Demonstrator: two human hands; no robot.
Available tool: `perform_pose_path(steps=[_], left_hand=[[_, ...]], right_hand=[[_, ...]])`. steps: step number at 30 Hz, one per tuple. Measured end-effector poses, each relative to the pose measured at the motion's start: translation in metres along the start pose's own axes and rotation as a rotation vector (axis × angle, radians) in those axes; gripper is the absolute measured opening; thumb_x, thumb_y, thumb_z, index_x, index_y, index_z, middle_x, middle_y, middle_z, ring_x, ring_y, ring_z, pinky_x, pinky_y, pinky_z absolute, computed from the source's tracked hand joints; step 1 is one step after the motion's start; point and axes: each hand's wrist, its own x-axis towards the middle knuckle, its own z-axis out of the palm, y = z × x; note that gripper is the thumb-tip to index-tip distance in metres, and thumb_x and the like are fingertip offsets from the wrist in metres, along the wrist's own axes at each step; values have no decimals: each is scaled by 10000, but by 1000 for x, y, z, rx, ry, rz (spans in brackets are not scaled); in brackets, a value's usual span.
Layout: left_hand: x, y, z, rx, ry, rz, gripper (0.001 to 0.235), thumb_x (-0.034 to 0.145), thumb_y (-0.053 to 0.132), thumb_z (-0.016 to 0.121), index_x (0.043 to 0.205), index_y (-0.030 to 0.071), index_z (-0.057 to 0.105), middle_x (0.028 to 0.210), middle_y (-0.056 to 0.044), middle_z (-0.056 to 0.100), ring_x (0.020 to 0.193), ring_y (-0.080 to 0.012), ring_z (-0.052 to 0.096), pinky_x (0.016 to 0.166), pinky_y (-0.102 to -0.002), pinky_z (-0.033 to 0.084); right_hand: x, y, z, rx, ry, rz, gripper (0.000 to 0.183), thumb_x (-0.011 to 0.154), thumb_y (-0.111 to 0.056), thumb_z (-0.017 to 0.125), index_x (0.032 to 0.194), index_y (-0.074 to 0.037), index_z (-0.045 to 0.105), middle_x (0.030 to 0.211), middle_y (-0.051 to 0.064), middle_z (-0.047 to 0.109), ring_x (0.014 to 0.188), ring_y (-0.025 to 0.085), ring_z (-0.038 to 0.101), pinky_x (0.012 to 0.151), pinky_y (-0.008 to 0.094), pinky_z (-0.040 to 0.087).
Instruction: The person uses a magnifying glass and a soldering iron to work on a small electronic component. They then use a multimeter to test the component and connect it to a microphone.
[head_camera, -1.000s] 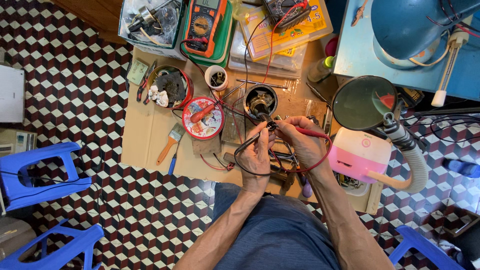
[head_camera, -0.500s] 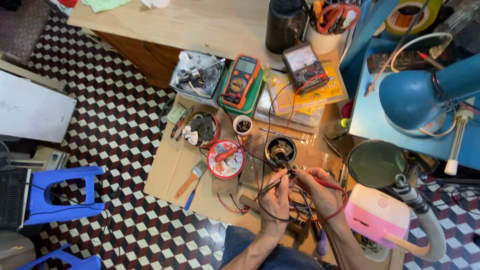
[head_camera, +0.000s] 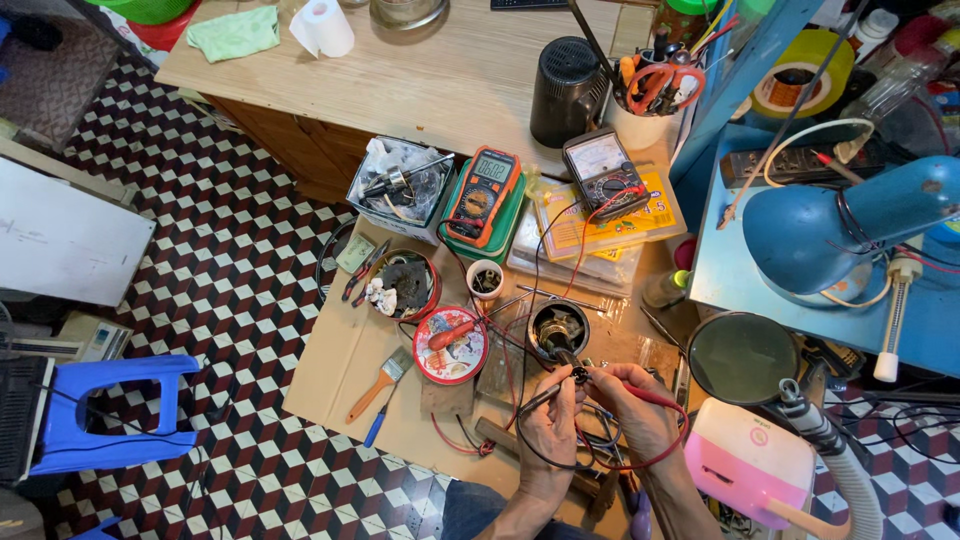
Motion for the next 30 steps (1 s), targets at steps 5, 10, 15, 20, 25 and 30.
perform_pose_path(steps=[5,10,15,20,25,30], left_hand=[[-1,4,-1,-13,-12,3,373,1043,269,489,1294,27,621,1043,-135,759,981,-203,768,863,-318,618],[-1,3,0,22,4,-5,375,1044,272,490,1301,33,624,1061,-132,755,988,-194,765,858,-312,621],[-2,2,0,57,9,-9,375,1044,274,494,1306,40,624,1075,-123,751,995,-183,761,848,-304,620],[-1,3,0,47,14,-6,369,1041,268,501,1299,40,632,1059,-126,755,981,-183,762,836,-304,618],[-2,4,0,47,18,3,370,1038,273,504,1294,39,634,1061,-129,754,980,-182,762,827,-303,618],[-2,4,0,42,14,4,378,1040,283,505,1300,40,632,1061,-133,754,975,-190,762,830,-303,615]], right_hand=[[-1,-1,1,-39,5,-8,255,893,-183,742,1029,27,692,937,115,747,880,163,728,824,276,577],[-5,-4,3,-32,3,-21,249,895,-178,737,1031,26,695,938,107,743,889,161,726,823,280,580],[-8,-8,5,-46,10,-18,240,891,-170,735,1030,22,697,940,106,746,897,164,730,825,283,583],[-8,-8,6,-44,11,-20,237,892,-162,732,1031,26,697,946,106,745,896,162,729,825,282,582],[-8,-7,5,-57,4,-25,235,898,-164,723,1032,27,698,951,106,747,897,159,729,822,278,578],[-9,-9,7,-60,9,-27,244,899,-163,721,1034,39,700,958,108,748,904,160,730,827,278,578]])
